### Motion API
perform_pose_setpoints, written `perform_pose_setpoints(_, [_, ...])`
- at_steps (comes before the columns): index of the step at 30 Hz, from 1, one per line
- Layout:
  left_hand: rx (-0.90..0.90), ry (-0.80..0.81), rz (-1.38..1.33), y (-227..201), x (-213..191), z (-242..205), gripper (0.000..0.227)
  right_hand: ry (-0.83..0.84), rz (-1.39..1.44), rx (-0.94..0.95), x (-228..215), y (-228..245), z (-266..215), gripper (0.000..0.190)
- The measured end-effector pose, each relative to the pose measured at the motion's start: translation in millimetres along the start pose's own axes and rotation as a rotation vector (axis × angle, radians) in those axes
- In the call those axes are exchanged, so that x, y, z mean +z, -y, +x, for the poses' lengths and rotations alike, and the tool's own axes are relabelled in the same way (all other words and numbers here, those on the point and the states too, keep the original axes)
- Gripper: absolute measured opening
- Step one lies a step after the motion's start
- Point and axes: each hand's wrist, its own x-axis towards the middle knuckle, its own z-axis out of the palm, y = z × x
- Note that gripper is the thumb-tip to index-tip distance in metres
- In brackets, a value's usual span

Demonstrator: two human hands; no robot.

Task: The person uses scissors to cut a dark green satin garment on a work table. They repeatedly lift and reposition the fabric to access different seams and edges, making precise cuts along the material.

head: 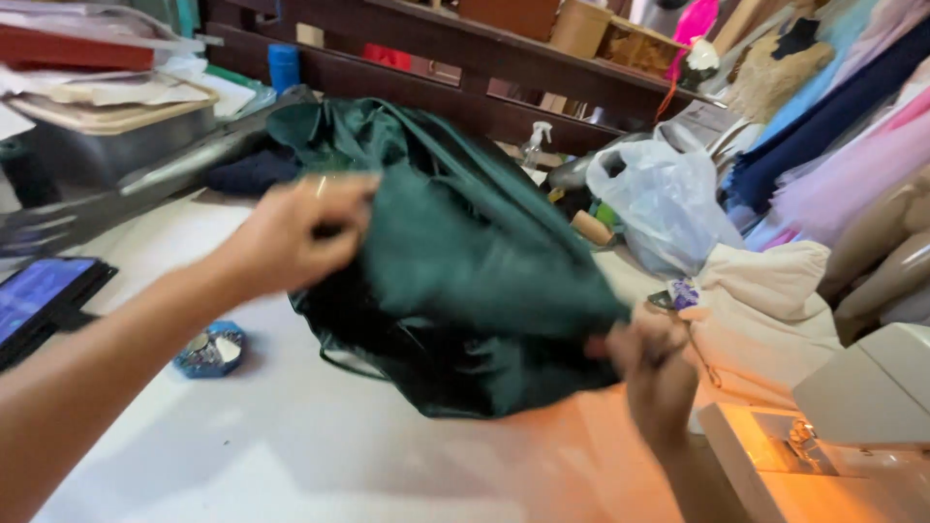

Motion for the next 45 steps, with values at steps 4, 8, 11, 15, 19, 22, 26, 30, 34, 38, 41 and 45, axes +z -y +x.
perform_pose_setpoints(4, [-0.06, 0.219, 0.019, 17, 5, -123, 0.007, 0.432, 0.263, 0.085, 10, -27, -109, 0.018])
perform_pose_setpoints(8, [-0.161, 0.469, 0.239, 15, 14, -182, 0.007, 0.69, 0.16, -0.744, 21, 32, -123, 0.016])
perform_pose_setpoints(11, [-0.142, 0.458, 0.457, -9, 17, -192, 0.006, 0.843, 0.135, -0.85, 24, 38, -128, 0.013])
perform_pose_setpoints(15, [-0.281, 0.467, 0.662, -38, 19, -197, 0.023, 1.0, 0.165, -0.601, 28, 1, -140, 0.022])
perform_pose_setpoints(19, [-0.618, 0.986, 0.801, -58, 21, -155, 0.047, 1.228, 0.115, -0.38, 21, 38, -70, 0.032])
perform_pose_setpoints(22, [-0.72, 0.936, 0.847, -65, 48, -93, 0.018, 1.144, 0.091, 0.137, 39, 34, -19, 0.043])
perform_pose_setpoints(26, [-0.196, 0.174, 0.813, -5, 133, -52, 0.039, 0.712, -0.13, 0.059, 103, 49, 18, 0.047])
perform_pose_setpoints(30, [-0.475, 0.519, 0.893, 15, 168, -22, 0.05, 0.773, -0.518, 0.182, 159, -6, 11, 0.05])
perform_pose_setpoints(34, [-0.395, 0.293, 0.895, 73, 186, -43, 0.03, 0.777, -0.705, 0.207, 138, -71, 10, 0.042])
perform_pose_setpoints(38, [-0.23, -0.185, 0.981, 103, 176, -60, 0.011, 0.847, -0.79, 0.293, 55, -94, -12, 0.043])
perform_pose_setpoints(41, [-0.356, -0.111, 0.999, 103, 169, -59, 0.026, 0.943, -0.735, 0.37, -2, -102, -40, 0.042])
perform_pose_setpoints(45, [-0.448, 0.016, 0.989, 86, 171, -52, 0.062, 1.074, -0.55, 0.482, -53, -79, -81, 0.031])
